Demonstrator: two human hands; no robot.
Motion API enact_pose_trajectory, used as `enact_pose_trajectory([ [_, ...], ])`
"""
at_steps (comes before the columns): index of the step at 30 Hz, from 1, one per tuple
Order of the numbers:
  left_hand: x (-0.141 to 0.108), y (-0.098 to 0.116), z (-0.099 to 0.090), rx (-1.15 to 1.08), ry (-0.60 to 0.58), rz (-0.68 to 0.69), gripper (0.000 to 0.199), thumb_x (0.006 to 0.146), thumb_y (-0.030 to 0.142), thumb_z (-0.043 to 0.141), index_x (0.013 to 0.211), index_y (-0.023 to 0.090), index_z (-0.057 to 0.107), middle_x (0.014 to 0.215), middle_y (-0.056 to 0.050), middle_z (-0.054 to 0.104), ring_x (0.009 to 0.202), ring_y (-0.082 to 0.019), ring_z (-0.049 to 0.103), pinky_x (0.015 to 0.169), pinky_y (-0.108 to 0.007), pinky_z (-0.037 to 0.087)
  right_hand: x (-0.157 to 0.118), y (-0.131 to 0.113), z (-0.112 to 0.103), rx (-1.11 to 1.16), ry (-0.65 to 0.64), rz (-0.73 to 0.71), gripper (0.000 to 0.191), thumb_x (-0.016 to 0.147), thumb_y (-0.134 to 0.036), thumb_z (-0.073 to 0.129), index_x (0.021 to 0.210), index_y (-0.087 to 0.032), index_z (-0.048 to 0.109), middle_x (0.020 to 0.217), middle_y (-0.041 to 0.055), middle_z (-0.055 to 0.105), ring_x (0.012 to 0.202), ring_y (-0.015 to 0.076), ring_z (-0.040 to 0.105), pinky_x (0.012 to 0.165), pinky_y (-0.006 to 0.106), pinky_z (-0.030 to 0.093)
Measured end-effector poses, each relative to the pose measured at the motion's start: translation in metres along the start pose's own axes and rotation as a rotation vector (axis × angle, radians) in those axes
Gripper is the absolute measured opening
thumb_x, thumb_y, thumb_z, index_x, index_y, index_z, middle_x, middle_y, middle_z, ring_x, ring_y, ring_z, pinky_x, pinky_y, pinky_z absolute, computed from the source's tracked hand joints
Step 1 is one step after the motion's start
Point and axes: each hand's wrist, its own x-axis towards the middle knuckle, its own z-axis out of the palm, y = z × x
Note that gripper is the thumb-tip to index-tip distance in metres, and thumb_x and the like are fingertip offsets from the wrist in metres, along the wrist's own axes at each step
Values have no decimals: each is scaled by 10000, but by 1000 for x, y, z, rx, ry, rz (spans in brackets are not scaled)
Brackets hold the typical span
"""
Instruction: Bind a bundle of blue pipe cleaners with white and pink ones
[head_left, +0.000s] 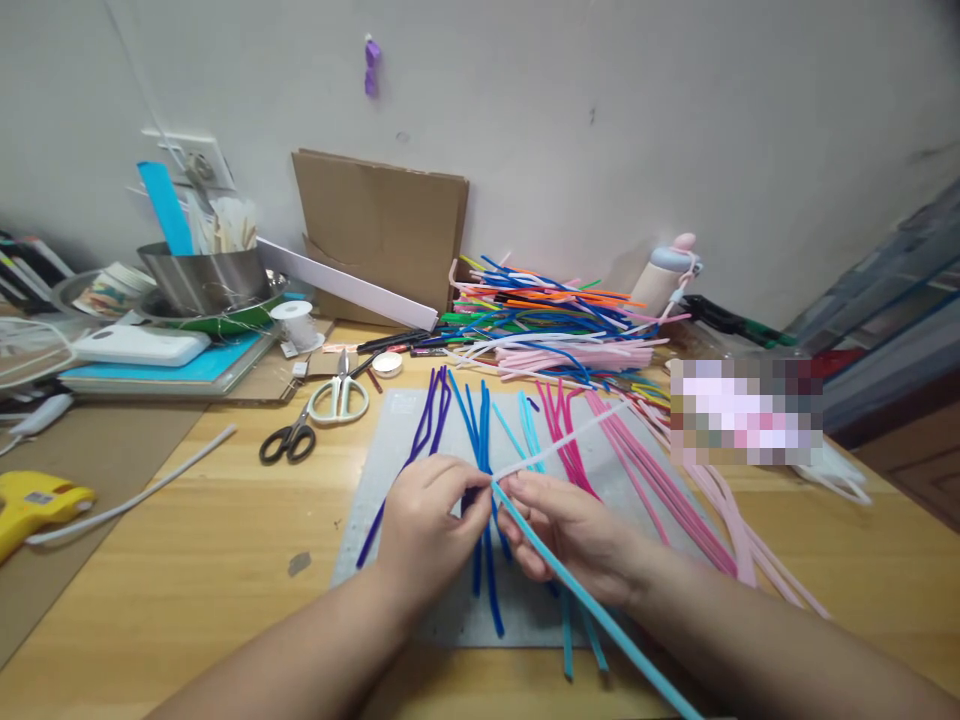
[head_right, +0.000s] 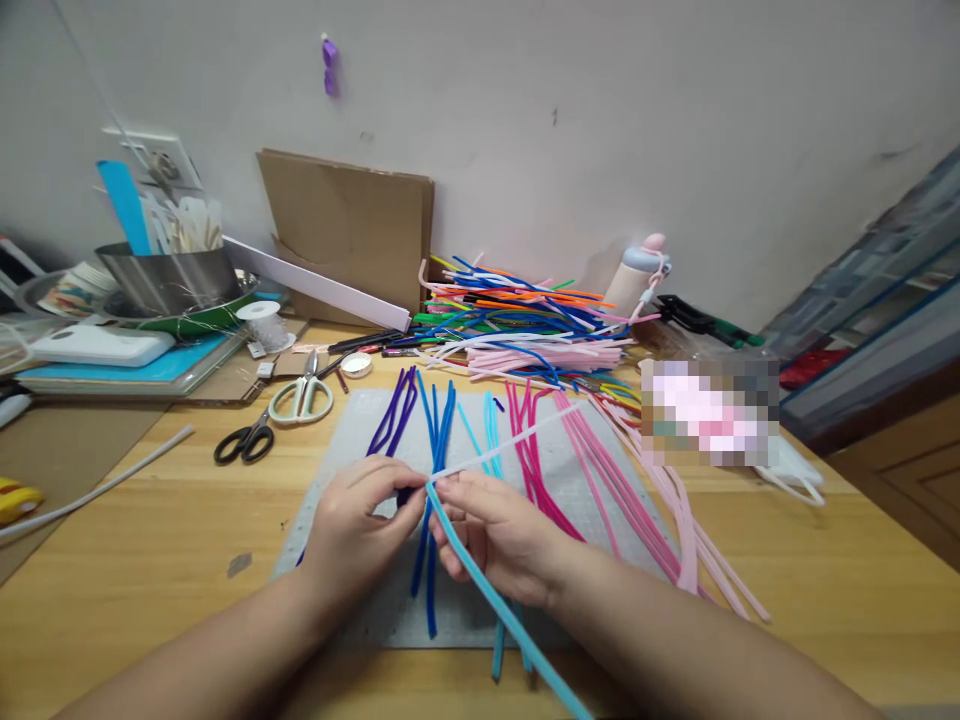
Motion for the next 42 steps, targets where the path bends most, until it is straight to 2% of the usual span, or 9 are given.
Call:
enact_pose_trajectory([
  [4, -2, 1, 2, -3, 30, 95, 80, 735, 140, 571, 765, 185, 631, 722, -25, 649, 715, -155, 571, 682, -306, 432, 2, 0, 1, -98, -25, -15, 194, 770, -308, 586, 758, -117, 557, 594, -8, 559, 394, 63, 520, 352, 151, 363],
  [9, -1, 2, 3, -14, -16, 77, 90, 730, 138, 565, 779, 190, 619, 744, -26, 648, 736, -160, 571, 693, -314, 427, 4, 0, -1, -157, -23, -47, 216, 739, -306, 610, 721, -94, 574, 582, 5, 587, 390, 69, 540, 356, 146, 365],
  [12, 1, 3, 2, -21, -75, 30, 113, 719, 121, 558, 791, 193, 609, 767, -22, 641, 762, -162, 570, 708, -317, 423, 4, 0, -2, -93, 9, -12, 203, 735, -273, 617, 686, -79, 582, 542, -2, 569, 370, 52, 516, 352, 135, 361],
  [15, 1, 3, 3, -22, -119, -17, 134, 700, 100, 551, 781, 195, 598, 778, -21, 633, 777, -168, 566, 719, -322, 422, 5, -1, -2, 20, 57, 85, 169, 729, -240, 627, 699, -79, 586, 526, -6, 564, 360, 41, 501, 339, 121, 359],
  [21, 0, 2, 3, -52, -98, -99, 105, 712, 106, 532, 755, 191, 577, 748, -18, 621, 746, -158, 564, 710, -311, 434, 6, -4, -1, 139, 100, 180, 115, 731, -191, 627, 775, -91, 591, 536, -5, 584, 377, 42, 526, 365, 108, 410],
  [27, 0, 2, 2, -8, -98, -70, 78, 716, 128, 552, 746, 196, 578, 741, -8, 624, 738, -156, 560, 702, -313, 424, 6, 0, -4, 134, 13, 120, 114, 759, -204, 594, 748, -93, 573, 554, 9, 599, 375, 62, 540, 340, 119, 389],
  [35, 0, 1, 2, 102, -133, 2, 77, 731, 142, 533, 758, 194, 582, 738, -20, 627, 742, -172, 558, 693, -327, 404, 4, -9, -6, 321, 46, 339, 97, 816, -177, 513, 779, -94, 548, 522, -5, 575, 360, 35, 521, 355, 84, 401],
  [39, 0, 2, 1, 97, -143, -23, 71, 744, 156, 525, 754, 197, 582, 738, -18, 630, 739, -173, 558, 692, -328, 399, 2, -10, -2, 243, 39, 339, 116, 812, -213, 516, 762, -111, 543, 518, -7, 577, 347, 37, 515, 343, 87, 384],
  [42, 1, 3, 0, 69, -140, -54, 68, 744, 161, 523, 743, 198, 580, 731, -15, 628, 729, -171, 555, 687, -323, 396, 0, -9, 1, 107, 4, 246, 111, 780, -230, 560, 751, -125, 536, 518, -12, 579, 318, 40, 488, 300, 96, 333],
])
